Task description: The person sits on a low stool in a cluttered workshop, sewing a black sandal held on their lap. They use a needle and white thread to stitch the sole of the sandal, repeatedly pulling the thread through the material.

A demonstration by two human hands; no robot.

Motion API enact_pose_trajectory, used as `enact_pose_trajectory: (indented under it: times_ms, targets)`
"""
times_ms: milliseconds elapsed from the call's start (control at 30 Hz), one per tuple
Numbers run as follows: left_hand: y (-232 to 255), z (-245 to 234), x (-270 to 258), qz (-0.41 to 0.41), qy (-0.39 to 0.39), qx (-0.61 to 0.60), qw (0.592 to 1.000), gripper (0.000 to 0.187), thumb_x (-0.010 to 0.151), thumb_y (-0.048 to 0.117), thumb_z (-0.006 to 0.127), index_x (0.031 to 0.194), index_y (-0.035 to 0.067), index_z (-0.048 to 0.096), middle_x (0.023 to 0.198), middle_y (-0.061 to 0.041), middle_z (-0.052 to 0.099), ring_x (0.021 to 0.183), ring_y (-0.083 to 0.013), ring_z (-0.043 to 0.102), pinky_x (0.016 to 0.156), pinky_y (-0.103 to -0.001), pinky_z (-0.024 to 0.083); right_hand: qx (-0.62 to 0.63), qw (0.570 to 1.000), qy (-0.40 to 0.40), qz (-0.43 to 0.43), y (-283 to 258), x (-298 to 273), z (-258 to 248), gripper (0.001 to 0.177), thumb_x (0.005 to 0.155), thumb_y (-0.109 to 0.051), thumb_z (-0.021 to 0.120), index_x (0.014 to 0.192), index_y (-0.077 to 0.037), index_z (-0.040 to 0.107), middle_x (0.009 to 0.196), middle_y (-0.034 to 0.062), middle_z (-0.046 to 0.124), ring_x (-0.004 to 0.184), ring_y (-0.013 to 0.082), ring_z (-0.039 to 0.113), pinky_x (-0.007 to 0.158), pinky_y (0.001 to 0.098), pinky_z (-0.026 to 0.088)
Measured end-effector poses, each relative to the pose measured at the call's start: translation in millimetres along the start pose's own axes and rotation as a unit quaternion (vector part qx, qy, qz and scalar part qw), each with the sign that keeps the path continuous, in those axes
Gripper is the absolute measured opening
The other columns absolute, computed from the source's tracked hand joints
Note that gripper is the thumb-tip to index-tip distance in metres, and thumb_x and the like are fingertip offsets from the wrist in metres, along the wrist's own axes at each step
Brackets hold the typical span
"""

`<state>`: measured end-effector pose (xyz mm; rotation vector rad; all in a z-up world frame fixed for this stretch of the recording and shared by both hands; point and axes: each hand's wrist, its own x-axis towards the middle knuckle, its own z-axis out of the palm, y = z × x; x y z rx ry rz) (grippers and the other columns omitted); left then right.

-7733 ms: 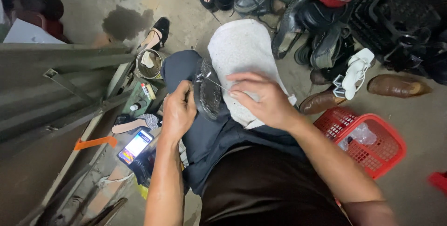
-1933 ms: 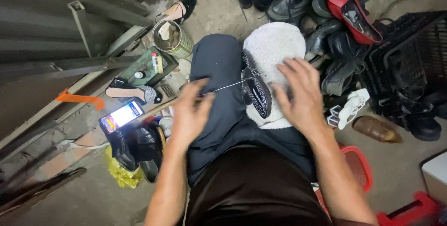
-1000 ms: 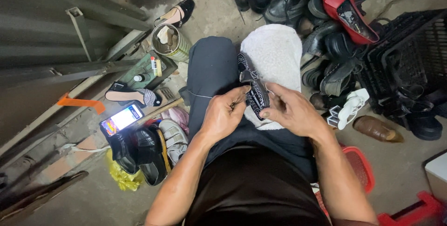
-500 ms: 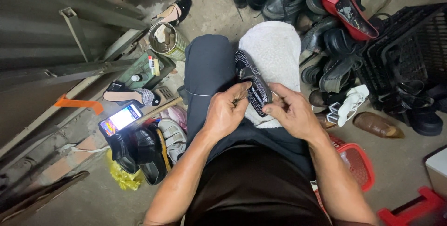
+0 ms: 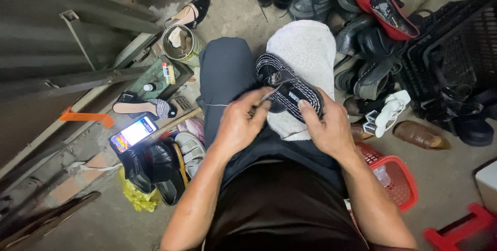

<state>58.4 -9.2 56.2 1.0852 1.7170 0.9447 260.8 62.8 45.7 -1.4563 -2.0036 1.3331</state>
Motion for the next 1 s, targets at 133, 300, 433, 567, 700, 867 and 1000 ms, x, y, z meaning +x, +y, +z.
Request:
enact_pose_trajectory:
  times_ms: [133, 300, 433, 567, 700, 867, 1000]
  targets:
    - [-14.6, -12.1, -4.3, 0.004, 0.009, 0.061, 0.998, 0.042, 0.091, 0.010, 0.066, 0.133, 0.006, 0.066, 0.114, -0.024, 0.072, 0.096, -0.0471, 0.071, 0.081, -0.059, 0.057, 0.031, 0.999, 0.021, 0.024, -6.6, 2.6, -5.9, 0.025, 0.100, -0.026, 0.062, 0.098, -0.002, 0.069, 0.061, 0.0182, 0.060, 0.065, 0.0253, 0.059, 0.066, 0.0438, 0.050]
    - [1.0, -13.4, -11.6, 0.020, -0.036, -0.010, 0.999, 0.034, 0.103, 0.012, 0.057, 0.135, 0.008, 0.066, 0.102, -0.020, 0.074, 0.086, -0.0335, 0.077, 0.078, -0.049, 0.061, 0.070, 0.993, 0.046, 0.078, 24.2, -2.0, -4.3, 0.035, 0.100, -0.030, 0.064, 0.078, -0.002, 0.064, 0.052, 0.0121, 0.056, 0.057, 0.0247, 0.057, 0.061, 0.0408, 0.048]
    - [7.5, -7.9, -4.7, 0.050, -0.071, 0.020, 0.996, 0.034, 0.103, 0.017, 0.058, 0.135, 0.010, 0.067, 0.118, -0.020, 0.074, 0.110, -0.0463, 0.068, 0.087, -0.056, 0.057, 0.075, 0.992, 0.041, 0.091, 30.0, -0.2, -8.3, 0.037, 0.102, -0.031, 0.065, 0.076, -0.005, 0.064, 0.049, 0.0101, 0.056, 0.056, 0.0217, 0.059, 0.059, 0.0372, 0.049]
    - [0.3, -2.8, -2.7, 0.081, -0.099, 0.071, 0.989, 0.040, 0.103, 0.016, 0.050, 0.141, 0.013, 0.062, 0.101, -0.017, 0.070, 0.099, -0.0429, 0.069, 0.079, -0.051, 0.057, 0.077, 0.994, 0.038, 0.069, 26.7, 1.3, -11.4, 0.038, 0.102, -0.027, 0.064, 0.071, -0.004, 0.063, 0.048, 0.0113, 0.057, 0.054, 0.0234, 0.059, 0.057, 0.0376, 0.048]
    - [10.4, -4.1, -1.4, 0.105, -0.103, 0.080, 0.986, 0.036, 0.102, 0.013, 0.054, 0.135, 0.008, 0.066, 0.101, -0.017, 0.071, 0.099, -0.0420, 0.070, 0.078, -0.048, 0.058, 0.087, 0.993, 0.037, 0.063, 33.1, 0.9, -10.6, 0.041, 0.102, -0.026, 0.063, 0.069, -0.004, 0.063, 0.047, 0.0112, 0.057, 0.053, 0.0227, 0.060, 0.056, 0.0364, 0.048]
    - [5.5, 3.6, 0.0, 0.124, -0.096, 0.061, 0.986, 0.031, 0.101, 0.013, 0.058, 0.130, 0.008, 0.070, 0.098, -0.014, 0.072, 0.097, -0.0394, 0.072, 0.076, -0.046, 0.059, 0.092, 0.993, 0.036, 0.062, 26.8, 2.2, -12.9, 0.041, 0.103, -0.027, 0.063, 0.068, -0.005, 0.063, 0.048, 0.0102, 0.057, 0.053, 0.0211, 0.058, 0.056, 0.0355, 0.048]
    - [-2.9, 9.6, 3.0, 0.133, -0.063, 0.050, 0.988, 0.028, 0.101, 0.014, 0.059, 0.126, 0.006, 0.072, 0.097, -0.015, 0.073, 0.093, -0.0413, 0.072, 0.072, -0.047, 0.059, 0.094, 0.993, 0.034, 0.062, 25.3, 3.7, -14.5, 0.041, 0.103, -0.026, 0.063, 0.067, -0.005, 0.063, 0.048, 0.0097, 0.057, 0.053, 0.0217, 0.059, 0.056, 0.0355, 0.048]
